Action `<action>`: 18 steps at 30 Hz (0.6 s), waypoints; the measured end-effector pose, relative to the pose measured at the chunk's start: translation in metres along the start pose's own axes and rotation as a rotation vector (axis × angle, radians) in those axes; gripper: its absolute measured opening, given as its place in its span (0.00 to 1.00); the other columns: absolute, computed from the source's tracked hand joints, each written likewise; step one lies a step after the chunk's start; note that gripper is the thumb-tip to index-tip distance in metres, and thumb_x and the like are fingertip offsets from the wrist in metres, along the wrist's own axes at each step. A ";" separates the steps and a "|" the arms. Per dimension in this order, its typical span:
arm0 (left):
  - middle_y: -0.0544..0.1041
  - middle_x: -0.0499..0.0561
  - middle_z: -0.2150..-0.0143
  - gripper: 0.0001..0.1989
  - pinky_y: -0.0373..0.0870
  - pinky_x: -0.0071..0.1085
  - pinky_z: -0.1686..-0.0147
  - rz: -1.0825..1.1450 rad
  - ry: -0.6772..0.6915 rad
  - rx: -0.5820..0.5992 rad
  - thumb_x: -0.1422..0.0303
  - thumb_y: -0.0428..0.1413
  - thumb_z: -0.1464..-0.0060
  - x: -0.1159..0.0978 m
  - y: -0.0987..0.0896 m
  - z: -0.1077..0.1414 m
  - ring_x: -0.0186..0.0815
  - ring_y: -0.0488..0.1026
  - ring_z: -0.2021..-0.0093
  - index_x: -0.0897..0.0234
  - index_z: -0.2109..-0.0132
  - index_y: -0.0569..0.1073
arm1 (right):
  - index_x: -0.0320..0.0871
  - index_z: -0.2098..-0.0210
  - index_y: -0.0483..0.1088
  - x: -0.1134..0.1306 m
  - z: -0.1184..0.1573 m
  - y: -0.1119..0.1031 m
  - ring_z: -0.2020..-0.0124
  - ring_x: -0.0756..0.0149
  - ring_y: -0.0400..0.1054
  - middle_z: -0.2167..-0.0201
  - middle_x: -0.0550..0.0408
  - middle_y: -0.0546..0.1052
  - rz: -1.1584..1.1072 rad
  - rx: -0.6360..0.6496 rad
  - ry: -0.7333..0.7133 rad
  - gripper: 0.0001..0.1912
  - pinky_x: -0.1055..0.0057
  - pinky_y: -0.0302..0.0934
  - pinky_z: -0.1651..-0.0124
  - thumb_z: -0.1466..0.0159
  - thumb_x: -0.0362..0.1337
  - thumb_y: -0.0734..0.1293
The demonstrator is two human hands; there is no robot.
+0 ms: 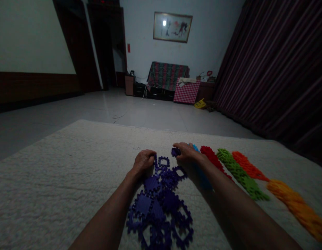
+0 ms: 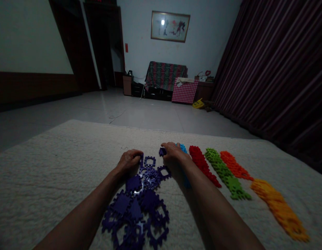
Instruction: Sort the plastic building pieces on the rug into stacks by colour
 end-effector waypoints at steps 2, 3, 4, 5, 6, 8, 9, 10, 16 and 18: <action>0.82 0.50 0.52 0.20 0.67 0.29 0.45 0.001 0.009 -0.001 0.74 0.50 0.48 0.000 0.000 0.000 0.37 0.75 0.49 0.57 0.53 0.81 | 0.50 0.39 0.64 0.002 -0.001 -0.001 0.37 0.47 0.58 0.39 0.44 0.69 -0.002 0.009 0.006 0.34 0.47 0.46 0.36 0.45 0.33 0.67; 0.82 0.50 0.52 0.20 0.68 0.30 0.45 0.001 0.012 -0.001 0.74 0.50 0.48 0.000 0.000 0.000 0.37 0.76 0.49 0.58 0.53 0.81 | 0.50 0.39 0.64 0.002 -0.002 -0.001 0.38 0.47 0.59 0.40 0.44 0.69 -0.006 0.009 0.003 0.33 0.47 0.46 0.36 0.45 0.33 0.68; 0.82 0.50 0.52 0.20 0.67 0.30 0.45 0.001 0.011 -0.001 0.73 0.50 0.47 0.000 0.000 0.000 0.38 0.76 0.49 0.58 0.53 0.81 | 0.51 0.40 0.64 0.001 -0.003 0.000 0.38 0.47 0.60 0.40 0.45 0.70 -0.012 0.002 -0.002 0.33 0.47 0.47 0.37 0.46 0.32 0.68; 0.81 0.50 0.51 0.20 0.67 0.30 0.44 0.001 0.005 -0.001 0.73 0.50 0.47 0.000 0.000 0.000 0.38 0.75 0.48 0.58 0.53 0.81 | 0.52 0.40 0.65 0.000 -0.004 0.001 0.39 0.47 0.60 0.41 0.45 0.70 -0.016 -0.006 -0.009 0.33 0.47 0.47 0.37 0.46 0.32 0.68; 0.81 0.50 0.51 0.20 0.67 0.30 0.44 0.002 0.000 -0.001 0.73 0.50 0.47 0.000 0.000 0.000 0.38 0.75 0.48 0.58 0.52 0.81 | 0.52 0.41 0.65 -0.001 -0.006 0.002 0.39 0.47 0.61 0.41 0.45 0.71 -0.021 -0.013 -0.018 0.33 0.48 0.48 0.37 0.46 0.32 0.68; 0.81 0.49 0.51 0.20 0.67 0.30 0.43 0.006 -0.004 -0.007 0.73 0.50 0.47 0.000 0.001 0.000 0.38 0.75 0.47 0.58 0.52 0.81 | 0.54 0.41 0.65 -0.003 -0.007 0.003 0.40 0.48 0.61 0.42 0.47 0.71 -0.026 -0.022 -0.031 0.33 0.49 0.48 0.37 0.46 0.31 0.68; 0.81 0.50 0.51 0.20 0.67 0.30 0.43 0.008 -0.001 -0.010 0.73 0.50 0.47 0.001 0.001 0.000 0.38 0.75 0.47 0.58 0.52 0.81 | 0.54 0.41 0.65 -0.004 -0.007 0.003 0.40 0.49 0.61 0.42 0.47 0.71 -0.025 -0.021 -0.030 0.33 0.49 0.48 0.37 0.46 0.31 0.68; 0.81 0.50 0.51 0.20 0.67 0.30 0.44 0.011 0.003 -0.012 0.73 0.50 0.47 0.001 0.001 0.000 0.38 0.75 0.48 0.58 0.52 0.81 | 0.53 0.41 0.65 -0.004 -0.005 0.002 0.39 0.49 0.60 0.41 0.47 0.70 -0.022 -0.018 -0.027 0.33 0.49 0.48 0.37 0.46 0.31 0.68; 0.81 0.51 0.52 0.20 0.68 0.30 0.45 0.013 0.023 -0.015 0.74 0.50 0.48 0.002 0.002 -0.001 0.38 0.76 0.49 0.59 0.52 0.81 | 0.44 0.38 0.61 0.021 0.020 -0.005 0.39 0.54 0.60 0.38 0.43 0.65 -0.091 -0.091 -0.163 0.33 0.59 0.53 0.39 0.43 0.32 0.67; 0.81 0.51 0.52 0.20 0.68 0.30 0.45 0.015 0.019 -0.016 0.73 0.50 0.48 0.002 0.002 -0.001 0.38 0.76 0.49 0.59 0.52 0.81 | 0.42 0.41 0.65 0.034 0.029 -0.001 0.43 0.58 0.65 0.44 0.45 0.70 -0.155 -0.062 -0.246 0.28 0.65 0.57 0.42 0.41 0.33 0.66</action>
Point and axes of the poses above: each hand's wrist, its own z-axis away from the middle knuckle, its own y-axis out of the palm, x = y × z, the point moved 2 cm from there along -z, towards the middle knuckle
